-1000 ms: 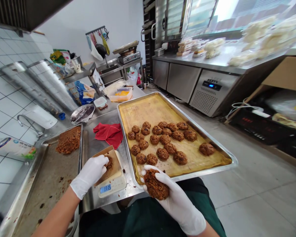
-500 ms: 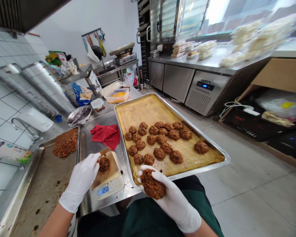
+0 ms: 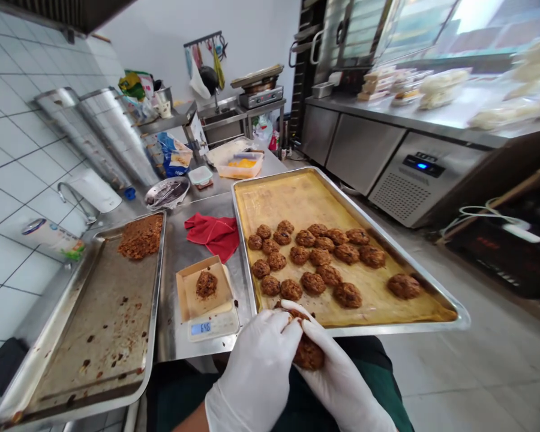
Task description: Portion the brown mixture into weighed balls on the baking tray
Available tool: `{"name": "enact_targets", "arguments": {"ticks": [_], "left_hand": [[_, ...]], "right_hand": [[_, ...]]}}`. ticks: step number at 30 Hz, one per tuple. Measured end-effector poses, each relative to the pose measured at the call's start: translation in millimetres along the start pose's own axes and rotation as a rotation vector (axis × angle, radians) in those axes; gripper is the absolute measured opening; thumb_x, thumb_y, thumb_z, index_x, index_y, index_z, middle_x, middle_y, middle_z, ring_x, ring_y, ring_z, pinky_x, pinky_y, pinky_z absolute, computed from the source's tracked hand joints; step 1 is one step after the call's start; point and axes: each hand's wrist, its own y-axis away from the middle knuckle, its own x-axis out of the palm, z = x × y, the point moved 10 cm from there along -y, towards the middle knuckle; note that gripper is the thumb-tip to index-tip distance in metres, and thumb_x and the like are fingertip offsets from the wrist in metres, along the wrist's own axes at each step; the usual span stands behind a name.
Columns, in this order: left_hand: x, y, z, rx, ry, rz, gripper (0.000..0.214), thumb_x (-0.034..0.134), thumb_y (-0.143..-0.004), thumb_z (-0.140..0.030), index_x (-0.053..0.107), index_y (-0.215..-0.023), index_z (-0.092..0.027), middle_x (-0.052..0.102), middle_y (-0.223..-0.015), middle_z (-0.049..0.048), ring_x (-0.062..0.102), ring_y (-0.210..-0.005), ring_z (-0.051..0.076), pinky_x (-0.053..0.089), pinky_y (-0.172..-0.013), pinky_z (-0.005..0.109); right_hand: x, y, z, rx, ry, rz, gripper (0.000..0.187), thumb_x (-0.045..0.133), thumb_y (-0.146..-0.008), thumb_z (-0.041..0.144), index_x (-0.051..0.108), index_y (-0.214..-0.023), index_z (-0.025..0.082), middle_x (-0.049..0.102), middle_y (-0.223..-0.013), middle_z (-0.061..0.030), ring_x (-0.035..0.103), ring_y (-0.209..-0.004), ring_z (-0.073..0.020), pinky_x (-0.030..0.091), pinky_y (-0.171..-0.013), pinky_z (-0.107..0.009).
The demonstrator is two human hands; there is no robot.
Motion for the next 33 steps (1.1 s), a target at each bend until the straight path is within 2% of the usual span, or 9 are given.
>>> {"name": "enact_targets", "arguments": {"ticks": [5,9,12,15,18,22,28,33], "left_hand": [[-12.0,0.9,5.0,-0.075,0.099,-0.047,0.030,0.041,-0.099,-0.015,0.057,-0.124,-0.023,0.068,-0.110,0.0075,0.066,-0.101,0.020,0.058,-0.090,0.036],[-18.9,2.9,13.5,-0.134,0.193,-0.077,0.027,0.046,-0.097,-0.015,0.060,-0.117,-0.026,0.067,-0.111,0.0063,0.064,-0.105,0.021,0.056,-0.094,0.039],[-24.0,8.9,15.5,-0.112,0.228,-0.083,0.033,0.046,-0.096,-0.012,0.058,-0.123,-0.027,0.067,-0.118,0.0048,0.065,-0.107,0.019,0.056,-0.095,0.034],[-30.2,12.7,18.0,-0.095,0.199,-0.076,0.036,0.047,-0.095,-0.012,0.056,-0.127,-0.027,0.066,-0.122,0.0055,0.065,-0.110,0.020,0.055,-0.096,0.036],[-28.1,12.5,26.9,-0.149,0.197,-0.005,0.031,0.052,-0.094,-0.016,0.059,-0.122,-0.027,0.067,-0.117,0.0057,0.065,-0.106,0.022,0.056,-0.093,0.039],[-23.9,13.0,34.1,-0.203,0.214,0.044,0.030,0.054,-0.093,-0.015,0.060,-0.119,-0.028,0.067,-0.116,0.0045,0.066,-0.105,0.021,0.057,-0.090,0.036],[-16.9,11.2,22.0,-0.122,0.219,0.071,0.028,0.056,-0.092,-0.015,0.061,-0.116,-0.029,0.067,-0.115,0.0033,0.066,-0.104,0.020,0.055,-0.090,0.034],[-11.2,7.3,22.4,-0.146,0.199,0.092,0.022,0.058,-0.085,-0.009,0.063,-0.097,-0.026,0.068,-0.095,0.0024,0.066,-0.089,0.020,0.055,-0.081,0.035]], "right_hand": [[7.4,3.7,1.9,0.019,-0.001,0.024,0.030,0.074,-0.081,0.025,0.071,-0.110,0.029,0.076,-0.104,-0.0013,0.069,-0.093,-0.0187,0.053,-0.085,-0.028],[14.8,6.1,-0.4,0.028,0.025,0.032,0.030,0.075,-0.079,0.022,0.071,-0.108,0.028,0.075,-0.105,-0.0029,0.069,-0.094,-0.0217,0.054,-0.083,-0.031],[11.7,5.9,-0.5,0.035,0.014,-0.001,0.031,0.077,-0.077,0.023,0.071,-0.107,0.029,0.075,-0.100,-0.0016,0.069,-0.093,-0.0211,0.055,-0.083,-0.030],[9.2,5.4,0.3,0.047,-0.006,-0.025,0.030,0.076,-0.078,0.023,0.072,-0.106,0.030,0.075,-0.096,-0.0008,0.069,-0.092,-0.0199,0.055,-0.083,-0.029],[16.2,6.7,2.2,0.041,0.029,0.011,0.030,0.074,-0.079,0.022,0.072,-0.108,0.028,0.075,-0.100,-0.0026,0.069,-0.091,-0.0208,0.054,-0.083,-0.031],[29.1,10.7,5.2,0.016,0.067,0.083,0.030,0.070,-0.080,0.027,0.070,-0.110,0.025,0.074,-0.103,-0.0046,0.067,-0.092,-0.0233,0.053,-0.083,-0.034],[34.0,14.5,13.2,-0.058,0.241,0.127,0.028,0.069,-0.080,0.029,0.068,-0.108,0.024,0.070,-0.097,-0.0039,0.063,-0.090,-0.0235,0.048,-0.081,-0.034],[37.5,16.2,18.1,-0.125,0.399,0.145,0.024,0.068,-0.082,0.027,0.068,-0.105,0.022,0.068,-0.096,-0.0038,0.061,-0.094,-0.0247,0.045,-0.088,-0.036]]}}
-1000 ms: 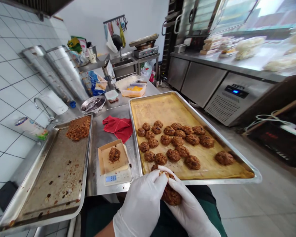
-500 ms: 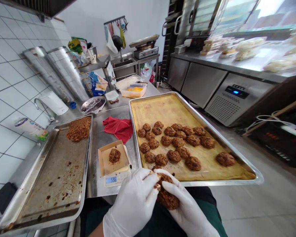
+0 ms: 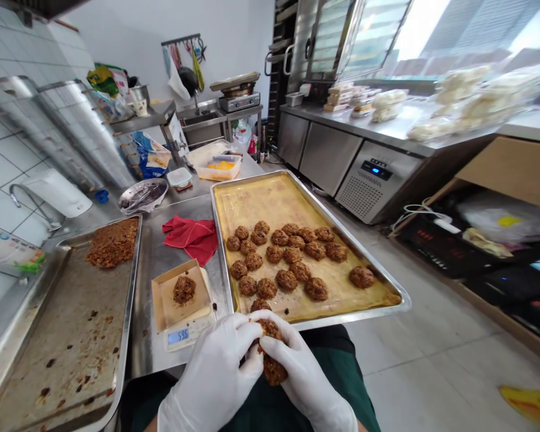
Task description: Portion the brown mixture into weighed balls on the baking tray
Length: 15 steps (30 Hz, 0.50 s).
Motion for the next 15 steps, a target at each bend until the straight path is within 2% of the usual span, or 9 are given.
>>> {"name": "enact_targets", "arguments": {"ticks": [6,10,12,15], "left_hand": [[-4.0,1.1,0.1,0.004,-0.038,-0.109,0.022,0.054,-0.081,-0.006,0.062,-0.089,-0.025,0.065,-0.081,0.0010,0.065,-0.078,0.018,0.051,-0.072,0.031],[-32.1,4.6,10.3,-0.065,-0.026,-0.248,0.017,0.054,-0.085,-0.013,0.064,-0.090,-0.025,0.069,-0.084,0.0007,0.067,-0.079,0.017,0.053,-0.074,0.029],[-54.4,8.5,31.5,-0.168,-0.024,-0.295,0.017,0.058,-0.085,-0.020,0.067,-0.098,-0.027,0.073,-0.092,0.0001,0.069,-0.082,0.017,0.055,-0.077,0.028],[-86.5,18.3,84.2,-0.357,-0.051,-0.322,0.027,0.067,-0.083,-0.032,0.067,-0.110,-0.029,0.075,-0.095,-0.0019,0.072,-0.081,0.018,0.057,-0.075,0.028]], "right_hand": [[6.3,-2.2,-1.5,0.017,-0.083,-0.021,0.015,0.069,-0.078,0.023,0.069,-0.093,0.021,0.065,-0.082,-0.0007,0.058,-0.079,-0.0187,0.045,-0.075,-0.030],[10.3,-3.8,-3.4,0.060,-0.229,0.007,0.014,0.065,-0.076,0.021,0.066,-0.090,0.021,0.066,-0.078,-0.0009,0.059,-0.069,-0.0172,0.045,-0.066,-0.029],[8.5,-3.4,-4.7,0.091,-0.286,0.013,0.016,0.063,-0.077,0.023,0.066,-0.093,0.021,0.067,-0.078,-0.0026,0.061,-0.068,-0.0179,0.045,-0.064,-0.029],[-1.4,-1.3,-4.7,0.113,-0.311,-0.028,0.019,0.064,-0.077,0.024,0.066,-0.095,0.020,0.068,-0.079,-0.0035,0.062,-0.067,-0.0174,0.046,-0.064,-0.027]]}}
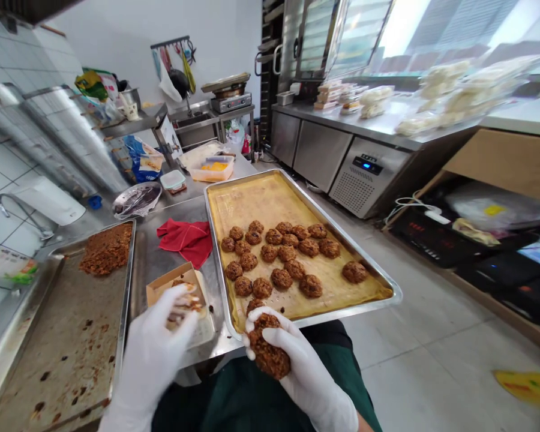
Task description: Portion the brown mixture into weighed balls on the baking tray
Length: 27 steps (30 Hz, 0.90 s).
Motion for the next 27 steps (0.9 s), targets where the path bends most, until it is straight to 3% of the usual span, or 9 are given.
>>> {"name": "enact_targets", "arguments": {"ticks": [3,5,10,13,16,20,22,25,27], "left_hand": [[-14.2,-18.2,51.0,-0.075,-0.027,-0.024,0.021,0.065,-0.085,-0.040,0.069,-0.098,-0.024,0.075,-0.092,-0.0006,0.071,-0.078,0.018,0.055,-0.072,0.028],[-10.4,-27.9,71.7,-0.057,-0.040,-0.021,0.020,0.062,-0.086,-0.040,0.069,-0.094,-0.022,0.074,-0.091,0.0006,0.070,-0.077,0.017,0.055,-0.072,0.027],[31.3,-37.4,78.7,0.064,-0.241,0.093,0.019,0.050,-0.091,-0.027,0.068,-0.095,-0.020,0.073,-0.096,0.0046,0.068,-0.085,0.021,0.054,-0.081,0.033],[38.6,-35.4,74.4,0.103,-0.256,0.131,0.025,0.044,-0.092,-0.021,0.068,-0.100,-0.020,0.073,-0.107,0.0068,0.068,-0.100,0.024,0.051,-0.094,0.037],[12.8,-31.3,72.0,0.093,-0.264,0.083,0.027,0.045,-0.092,-0.021,0.068,-0.105,-0.020,0.073,-0.114,0.0070,0.068,-0.106,0.024,0.049,-0.099,0.038],[-47.7,-24.7,69.4,-0.017,-0.243,-0.148,0.023,0.053,-0.090,-0.027,0.068,-0.107,-0.024,0.074,-0.109,0.0021,0.069,-0.098,0.021,0.052,-0.088,0.032],[-65.5,-21.4,61.2,-0.017,-0.178,-0.240,0.023,0.057,-0.088,-0.028,0.066,-0.109,-0.024,0.072,-0.109,0.0018,0.069,-0.094,0.020,0.052,-0.084,0.030],[-72.9,-14.6,42.0,0.030,-0.094,-0.330,0.023,0.062,-0.087,-0.028,0.064,-0.108,-0.021,0.068,-0.109,0.0039,0.067,-0.090,0.019,0.053,-0.082,0.030],[-62.5,-6.4,21.7,0.088,-0.065,-0.317,0.014,0.063,-0.087,-0.027,0.065,-0.101,-0.022,0.068,-0.102,0.0029,0.066,-0.089,0.019,0.052,-0.082,0.031]], "right_hand": [[-4.6,1.7,2.4,0.005,-0.004,-0.011,0.019,0.065,-0.077,0.026,0.067,-0.095,0.020,0.069,-0.081,-0.0039,0.062,-0.067,-0.0170,0.047,-0.065,-0.027],[-5.7,1.6,1.7,0.014,-0.013,-0.016,0.019,0.066,-0.077,0.026,0.068,-0.095,0.020,0.069,-0.082,-0.0041,0.063,-0.069,-0.0171,0.049,-0.066,-0.027],[-7.7,-0.4,-1.7,0.018,-0.036,-0.040,0.021,0.066,-0.077,0.025,0.069,-0.097,0.020,0.070,-0.086,-0.0042,0.065,-0.073,-0.0185,0.050,-0.068,-0.027],[-8.5,-0.2,-2.0,0.021,-0.037,-0.030,0.020,0.065,-0.079,0.025,0.070,-0.097,0.020,0.070,-0.085,-0.0042,0.065,-0.073,-0.0182,0.051,-0.068,-0.027],[-11.9,1.3,-0.9,0.016,-0.061,-0.026,0.020,0.064,-0.080,0.023,0.071,-0.099,0.020,0.071,-0.090,-0.0047,0.065,-0.077,-0.0187,0.051,-0.070,-0.028],[-19.2,2.2,0.4,0.003,-0.131,-0.059,0.026,0.061,-0.083,0.021,0.071,-0.107,0.021,0.072,-0.099,-0.0052,0.065,-0.086,-0.0206,0.052,-0.075,-0.030],[-18.2,1.0,0.7,0.007,-0.166,-0.048,0.030,0.059,-0.085,0.022,0.070,-0.113,0.020,0.072,-0.104,-0.0063,0.066,-0.091,-0.0214,0.052,-0.079,-0.032],[-12.2,-2.0,1.6,0.013,-0.196,-0.015,0.033,0.056,-0.088,0.025,0.068,-0.117,0.020,0.071,-0.111,-0.0077,0.065,-0.099,-0.0237,0.051,-0.085,-0.034],[-8.8,-3.8,-0.3,0.019,-0.170,-0.012,0.032,0.056,-0.089,0.027,0.068,-0.118,0.020,0.071,-0.112,-0.0073,0.065,-0.101,-0.0241,0.051,-0.087,-0.035]]}}
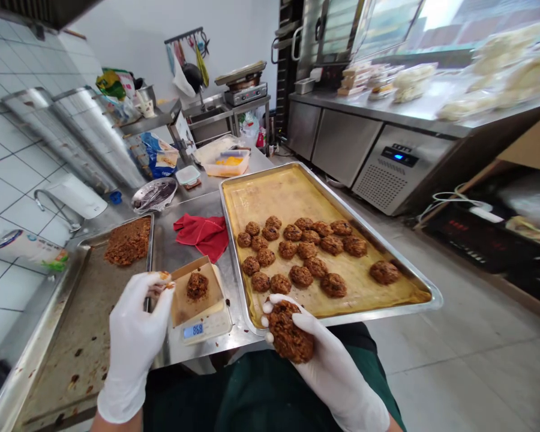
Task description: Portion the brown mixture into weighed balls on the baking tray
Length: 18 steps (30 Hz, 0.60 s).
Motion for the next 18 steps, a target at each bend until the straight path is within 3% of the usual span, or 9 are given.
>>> {"name": "enact_targets", "arguments": {"ticks": [2,5,8,11,15,18], "left_hand": [[18.9,16.9,-31.5,0.095,0.041,0.094,0.006,0.062,-0.089,-0.023,0.066,-0.094,-0.024,0.068,-0.096,0.0021,0.066,-0.089,0.019,0.051,-0.081,0.031],[62.4,53.4,-81.7,0.240,0.093,0.325,0.014,0.058,-0.091,-0.017,0.065,-0.097,-0.027,0.068,-0.095,0.0040,0.067,-0.090,0.021,0.053,-0.078,0.035],[88.2,77.9,-111.8,0.298,0.162,0.392,0.027,0.055,-0.091,-0.013,0.062,-0.111,-0.029,0.070,-0.107,0.0077,0.067,-0.098,0.025,0.054,-0.084,0.040],[94.1,80.5,-114.4,0.226,0.268,0.369,0.036,0.056,-0.087,-0.009,0.060,-0.118,-0.029,0.070,-0.109,0.0080,0.067,-0.100,0.026,0.055,-0.085,0.039],[99.6,75.8,-103.3,0.069,0.362,0.440,0.028,0.059,-0.079,-0.004,0.065,-0.095,-0.026,0.064,-0.083,0.0017,0.063,-0.078,0.018,0.051,-0.070,0.031],[102.1,75.3,-104.4,0.057,0.351,0.468,0.025,0.060,-0.079,-0.004,0.065,-0.094,-0.024,0.062,-0.086,0.0020,0.060,-0.081,0.018,0.049,-0.073,0.030]], "right_hand": [[3.6,-1.3,-4.7,0.004,0.056,0.001,0.031,0.057,-0.090,0.027,0.067,-0.119,0.023,0.070,-0.113,-0.0060,0.065,-0.102,-0.0236,0.050,-0.088,-0.035],[13.3,-1.8,-13.2,-0.005,0.173,0.043,0.032,0.066,-0.086,0.027,0.066,-0.119,0.026,0.070,-0.114,-0.0043,0.063,-0.104,-0.0227,0.049,-0.091,-0.035],[20.7,-0.1,-18.7,-0.013,0.297,0.091,0.041,0.076,-0.078,0.026,0.066,-0.118,0.027,0.070,-0.110,-0.0029,0.061,-0.103,-0.0215,0.046,-0.095,-0.033],[18.2,1.6,-14.0,-0.033,0.332,0.084,0.035,0.076,-0.080,0.029,0.066,-0.113,0.029,0.070,-0.100,-0.0008,0.061,-0.095,-0.0201,0.046,-0.090,-0.033],[14.0,2.1,-0.3,-0.089,0.459,0.049,0.029,0.078,-0.078,0.033,0.069,-0.104,0.027,0.069,-0.098,-0.0012,0.061,-0.091,-0.0197,0.046,-0.085,-0.032],[18.6,1.5,1.2,-0.101,0.464,0.081,0.034,0.081,-0.074,0.037,0.069,-0.103,0.026,0.069,-0.095,-0.0020,0.060,-0.091,-0.0213,0.047,-0.084,-0.033]]}}
